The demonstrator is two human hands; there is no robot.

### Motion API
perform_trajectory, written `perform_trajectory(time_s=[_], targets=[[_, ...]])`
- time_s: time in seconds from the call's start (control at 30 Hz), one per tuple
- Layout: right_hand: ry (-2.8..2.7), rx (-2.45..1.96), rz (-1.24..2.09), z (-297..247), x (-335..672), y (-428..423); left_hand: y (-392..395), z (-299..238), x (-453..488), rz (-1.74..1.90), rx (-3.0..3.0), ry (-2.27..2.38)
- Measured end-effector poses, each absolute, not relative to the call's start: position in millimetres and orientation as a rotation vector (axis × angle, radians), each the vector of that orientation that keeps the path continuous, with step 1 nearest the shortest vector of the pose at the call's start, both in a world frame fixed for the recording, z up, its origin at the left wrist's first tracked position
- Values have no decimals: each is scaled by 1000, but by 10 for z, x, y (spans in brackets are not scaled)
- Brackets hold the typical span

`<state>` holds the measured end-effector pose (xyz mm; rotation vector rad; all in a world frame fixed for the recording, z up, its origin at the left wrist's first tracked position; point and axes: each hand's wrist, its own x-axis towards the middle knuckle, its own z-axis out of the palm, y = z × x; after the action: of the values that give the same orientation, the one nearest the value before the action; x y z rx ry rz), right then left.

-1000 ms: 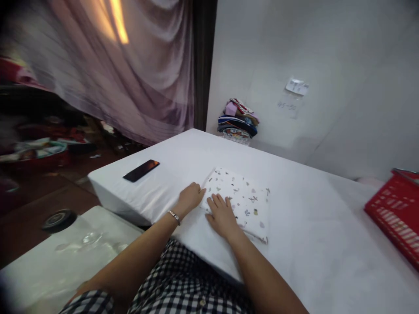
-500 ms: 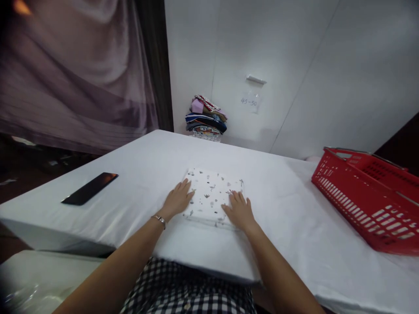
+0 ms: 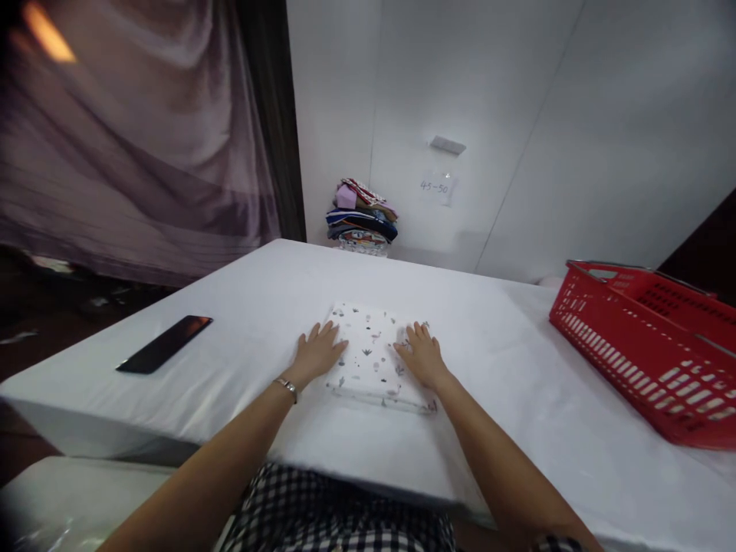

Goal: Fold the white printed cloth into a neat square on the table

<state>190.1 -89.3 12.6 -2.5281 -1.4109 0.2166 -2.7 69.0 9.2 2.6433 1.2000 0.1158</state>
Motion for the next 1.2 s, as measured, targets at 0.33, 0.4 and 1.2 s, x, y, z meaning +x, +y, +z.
perform_trajectory(time_s=[0.33,0.4,1.2], targets=[[-1374,-2647,108,-103,2189,-275,1050,-8,411,201,2726,1117],[-1382,-2628,70,-176,2217,-290,1092,-82,392,214,2705,1116],[-554,-1929,366,-54,2324,-747,1110,-125,369,249,2659,1102]])
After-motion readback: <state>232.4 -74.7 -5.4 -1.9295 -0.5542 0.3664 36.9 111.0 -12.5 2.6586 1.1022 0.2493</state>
